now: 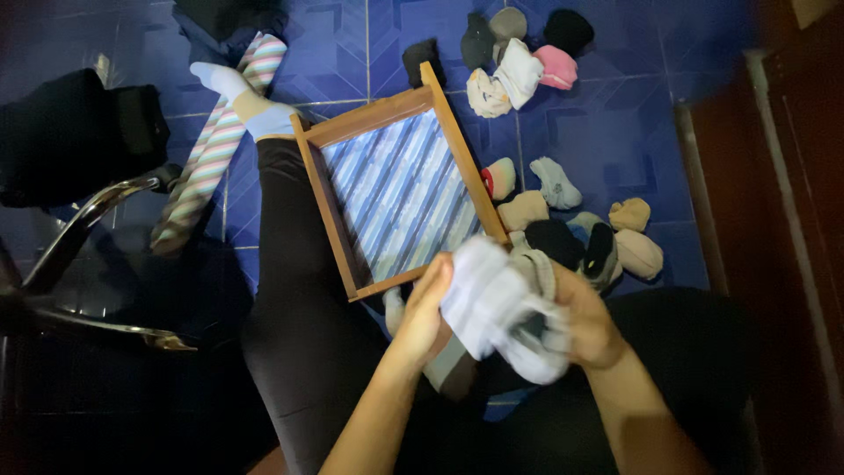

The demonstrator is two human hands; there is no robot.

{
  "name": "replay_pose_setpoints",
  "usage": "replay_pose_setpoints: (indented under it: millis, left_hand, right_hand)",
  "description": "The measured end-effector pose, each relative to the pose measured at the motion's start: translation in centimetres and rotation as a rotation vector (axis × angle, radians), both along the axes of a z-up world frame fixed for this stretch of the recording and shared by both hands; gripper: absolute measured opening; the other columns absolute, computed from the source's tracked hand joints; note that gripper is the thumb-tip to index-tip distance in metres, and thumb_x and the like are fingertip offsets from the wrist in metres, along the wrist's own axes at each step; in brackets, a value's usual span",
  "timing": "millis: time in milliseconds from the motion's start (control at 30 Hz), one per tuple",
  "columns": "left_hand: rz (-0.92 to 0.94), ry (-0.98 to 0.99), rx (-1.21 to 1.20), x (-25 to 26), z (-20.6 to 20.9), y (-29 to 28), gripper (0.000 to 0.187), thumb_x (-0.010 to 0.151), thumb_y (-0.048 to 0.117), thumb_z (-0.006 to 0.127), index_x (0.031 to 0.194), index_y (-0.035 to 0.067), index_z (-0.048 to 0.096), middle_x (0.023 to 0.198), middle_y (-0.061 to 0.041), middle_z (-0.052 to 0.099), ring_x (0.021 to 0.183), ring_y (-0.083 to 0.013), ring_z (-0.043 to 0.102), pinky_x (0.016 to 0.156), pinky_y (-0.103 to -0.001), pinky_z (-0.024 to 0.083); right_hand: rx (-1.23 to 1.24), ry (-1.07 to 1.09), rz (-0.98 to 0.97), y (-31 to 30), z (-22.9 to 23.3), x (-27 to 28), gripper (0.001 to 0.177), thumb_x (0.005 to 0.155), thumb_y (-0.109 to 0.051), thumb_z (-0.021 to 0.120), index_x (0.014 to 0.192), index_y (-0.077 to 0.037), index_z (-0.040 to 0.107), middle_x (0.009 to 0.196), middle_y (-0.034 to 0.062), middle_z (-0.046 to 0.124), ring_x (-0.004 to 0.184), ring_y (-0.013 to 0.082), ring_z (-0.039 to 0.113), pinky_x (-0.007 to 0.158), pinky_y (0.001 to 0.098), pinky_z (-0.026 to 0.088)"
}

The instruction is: The person folds socks and arranges them on the floor near a wooden drawer.

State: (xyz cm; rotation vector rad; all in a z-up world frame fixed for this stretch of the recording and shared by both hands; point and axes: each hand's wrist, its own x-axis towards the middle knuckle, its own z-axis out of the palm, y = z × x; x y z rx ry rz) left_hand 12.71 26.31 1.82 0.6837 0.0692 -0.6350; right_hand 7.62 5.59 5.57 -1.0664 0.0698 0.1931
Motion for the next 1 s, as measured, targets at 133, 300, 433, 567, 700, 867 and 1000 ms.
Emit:
replay_pose_setpoints:
  millis: [133, 300, 433, 567, 700, 867, 1000]
  left_hand:
    - [-0.183, -0.188, -0.006, -1.5, 0.0, -0.8, 0.057, 0.099, 0.04, 0.068, 0.137, 0.002, 0.05, 0.133, -0.012, 0.061, 0.123, -0.0183, 0.061, 0.108, -0.034, 0.048]
    - [-0.325, -0.094, 0.426, -1.0, 1.9, -1.2, 0.053, 0.091, 0.031, 0.07, 0.128, -0.005, 0.06, 0.109, -0.015, 0.073, 0.096, -0.0228, 0.072, 0.088, -0.034, 0.058]
    - [-0.154, -0.156, 0.436, 0.4, 4.3, 0.2, 0.042, 0.092, 0.02, 0.069, 0.126, -0.002, 0.06, 0.105, -0.013, 0.074, 0.091, -0.0215, 0.073, 0.083, -0.035, 0.061]
    - [-0.072, -0.365, 0.425, 0.4, 8.5, 0.8, 0.036, 0.099, 0.017, 0.065, 0.131, 0.002, 0.059, 0.113, -0.006, 0.071, 0.101, -0.0142, 0.067, 0.091, -0.028, 0.053]
    - [-0.13, -0.505, 0.454, -0.5, 11.4, 0.9, 0.034, 0.102, 0.016, 0.063, 0.134, 0.005, 0.057, 0.116, 0.001, 0.066, 0.107, -0.0082, 0.06, 0.096, -0.024, 0.049]
    - [-0.078, -0.513, 0.584, -0.2, 10.4, -0.3, 0.027, 0.098, 0.012, 0.07, 0.121, 0.003, 0.059, 0.103, 0.0, 0.065, 0.094, -0.0083, 0.059, 0.084, -0.025, 0.05]
    - [-0.204, -0.529, 0.447, -2.6, 5.5, -5.1, 0.036, 0.092, 0.009, 0.076, 0.121, 0.005, 0.054, 0.103, -0.001, 0.065, 0.09, -0.0084, 0.061, 0.084, -0.025, 0.053]
  right_hand:
    - [0.378, 0.219, -0.078, -0.7, -3.9, -2.0, 0.07, 0.086, -0.032, 0.067, 0.145, -0.001, 0.045, 0.135, 0.0149, 0.057, 0.122, 0.0261, 0.057, 0.099, 0.0437, 0.05]
    - [0.607, 0.321, -0.093, -0.8, -5.3, -2.6, 0.075, 0.087, -0.049, 0.06, 0.146, -0.003, 0.046, 0.142, 0.0162, 0.055, 0.128, 0.0318, 0.053, 0.101, 0.051, 0.047]
    - [0.822, 0.275, 0.071, -0.4, -3.2, -2.5, 0.082, 0.089, -0.062, 0.055, 0.146, -0.004, 0.046, 0.147, 0.0173, 0.053, 0.134, 0.0363, 0.05, 0.103, 0.0567, 0.045]
    - [0.76, 0.101, 0.194, -0.5, -2.4, -2.9, 0.08, 0.091, -0.063, 0.051, 0.146, -0.006, 0.046, 0.149, 0.0168, 0.054, 0.134, 0.0362, 0.052, 0.103, 0.0572, 0.047]
    - [0.146, 0.229, -0.099, -1.4, -5.7, -2.2, 0.049, 0.094, -0.028, 0.059, 0.134, 0.001, 0.056, 0.125, 0.0195, 0.067, 0.111, 0.0303, 0.068, 0.093, 0.0482, 0.058]
    - [-0.08, 0.224, -0.508, -8.9, -5.1, -6.3, 0.023, 0.096, -0.01, 0.064, 0.117, -0.001, 0.064, 0.102, 0.0119, 0.071, 0.084, 0.0187, 0.071, 0.069, 0.0327, 0.06]
    - [-0.663, 0.419, -0.682, -16.0, -2.6, -14.7, 0.021, 0.103, -0.015, 0.072, 0.108, 0.005, 0.07, 0.086, 0.0177, 0.069, 0.061, 0.0161, 0.054, 0.048, 0.0258, 0.039]
